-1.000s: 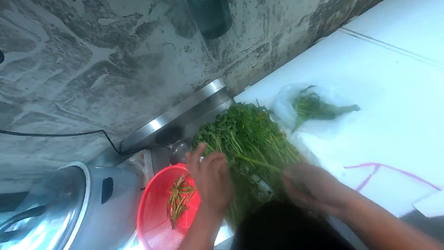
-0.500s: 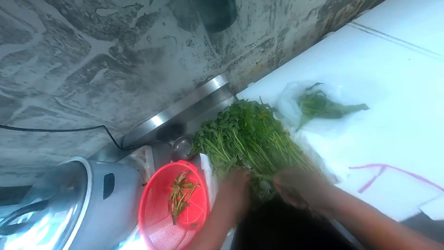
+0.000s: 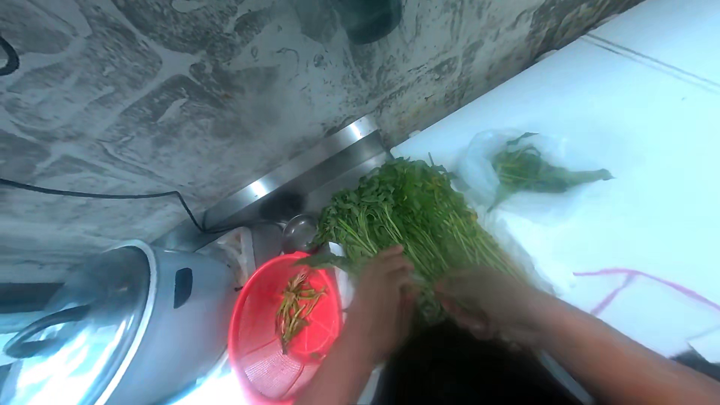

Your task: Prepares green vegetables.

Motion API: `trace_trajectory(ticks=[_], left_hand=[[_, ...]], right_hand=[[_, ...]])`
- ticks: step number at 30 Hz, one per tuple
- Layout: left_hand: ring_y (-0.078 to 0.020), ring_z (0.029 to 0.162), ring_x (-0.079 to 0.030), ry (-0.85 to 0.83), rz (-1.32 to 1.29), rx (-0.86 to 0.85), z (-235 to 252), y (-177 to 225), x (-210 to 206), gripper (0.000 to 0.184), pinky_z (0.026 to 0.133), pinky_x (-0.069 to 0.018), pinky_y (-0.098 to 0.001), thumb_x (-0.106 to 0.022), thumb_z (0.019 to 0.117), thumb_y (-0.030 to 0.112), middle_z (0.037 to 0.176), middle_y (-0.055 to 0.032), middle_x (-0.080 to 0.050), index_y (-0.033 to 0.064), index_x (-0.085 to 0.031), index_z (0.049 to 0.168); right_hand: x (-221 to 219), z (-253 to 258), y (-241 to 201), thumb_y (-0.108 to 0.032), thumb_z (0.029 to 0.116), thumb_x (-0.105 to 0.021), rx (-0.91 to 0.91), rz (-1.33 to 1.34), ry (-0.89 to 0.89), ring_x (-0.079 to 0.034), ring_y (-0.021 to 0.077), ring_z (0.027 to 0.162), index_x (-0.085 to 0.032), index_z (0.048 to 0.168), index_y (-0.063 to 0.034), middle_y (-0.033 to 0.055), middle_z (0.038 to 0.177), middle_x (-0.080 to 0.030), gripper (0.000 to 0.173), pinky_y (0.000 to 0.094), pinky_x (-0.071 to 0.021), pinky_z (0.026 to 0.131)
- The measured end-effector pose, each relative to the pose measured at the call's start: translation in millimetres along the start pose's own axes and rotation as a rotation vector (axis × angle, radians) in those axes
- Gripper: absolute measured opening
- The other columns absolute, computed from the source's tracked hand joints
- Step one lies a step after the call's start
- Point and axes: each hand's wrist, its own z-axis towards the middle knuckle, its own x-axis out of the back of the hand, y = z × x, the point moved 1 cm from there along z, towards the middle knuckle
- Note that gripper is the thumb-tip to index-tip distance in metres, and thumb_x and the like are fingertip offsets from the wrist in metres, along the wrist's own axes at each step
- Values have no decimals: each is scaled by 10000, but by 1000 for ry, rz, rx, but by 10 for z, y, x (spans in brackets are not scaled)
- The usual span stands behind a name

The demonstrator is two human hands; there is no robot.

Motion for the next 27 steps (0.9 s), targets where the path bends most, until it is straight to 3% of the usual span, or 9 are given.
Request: trace_trajectory(ticks=[3, 6, 10, 14, 17, 19, 22, 24, 27], left_hand=[[-211, 1104, -695, -135, -10, -14, 27, 19, -132, 269, 969, -569, -387, -490, 1068, 220, 1138, -92, -731, 53, -697, 1110], [-234, 1057, -706, -388, -25, 44, 9, 5, -132, 354, 938, -578, -418, -450, 1089, 268, 1137, -119, -722, 53, -672, 1261], [-238, 952, -727, -416, -75, 218, -26, 7, -150, 354, 868, -597, -433, -423, 1085, 234, 1027, -123, -736, 27, -699, 1169], [-115, 703, -650, -69, -702, 705, 22, 19, -267, 329, 690, -578, -314, -371, 1084, 182, 772, -24, -669, 7, -649, 1057], [-263, 856, -747, 318, -1008, 967, 93, -173, -266, 334, 818, -632, -446, -308, 1115, 170, 870, -134, -720, -19, -578, 1059], [-277, 955, -735, 299, -896, 816, 58, -256, -146, 338, 883, -612, -438, -313, 1104, 167, 1006, -164, -737, -35, -584, 1113], [-155, 1045, -711, 52, -442, 377, -29, -47, -24, 383, 930, -591, -373, -373, 1111, 260, 1165, -72, -736, 9, -661, 1148], [-140, 979, -715, -71, -236, 239, -35, 98, -92, 352, 882, -607, -362, -431, 1093, 244, 1091, -78, -735, 32, -708, 1143], [-171, 859, -711, -145, -81, 279, -44, 90, -152, 330, 794, -607, -371, -452, 1077, 234, 966, -94, -725, 33, -710, 1120]], right_hand=[[7, -9, 17, -319, 1073, -436, 5, 114, -95, -450, 29, 448, -616, 909, -143, -42, 640, -527, 301, 175, -412, 417], [111, -22, 94, -341, 1091, -426, -7, 123, -34, -510, 59, 486, -636, 1049, -110, -8, 702, -591, 315, 203, -458, 442], [112, -11, 148, -345, 1097, -427, 149, -413, 100, -572, 97, 600, -685, 1094, -84, -4, 739, -611, 367, 282, -510, 577], [-31, 35, 248, -405, 1092, -386, 704, -938, 391, -543, 135, 574, -638, 897, -115, 9, 651, -529, 430, 349, -469, 517], [-116, -27, 252, -380, 1101, -388, 834, -914, 393, -526, 119, 553, -638, 913, -102, 4, 643, -520, 419, 315, -455, 493], [-61, -67, 188, -366, 1096, -407, 627, -721, 280, -510, 87, 575, -695, 1001, -102, -14, 679, -536, 403, 288, -459, 534], [33, -17, 106, -332, 1093, -416, 284, -464, 129, -478, 60, 549, -721, 1065, -122, -50, 668, -541, 371, 247, -422, 526], [12, 46, 87, -319, 1089, -440, 185, -275, 41, -490, 48, 538, -708, 1053, -119, -57, 667, -555, 337, 215, -429, 515], [38, 80, 105, -277, 1058, -507, 177, -178, 36, -581, 73, 602, -666, 1107, -96, -17, 746, -620, 246, 228, -512, 572]])
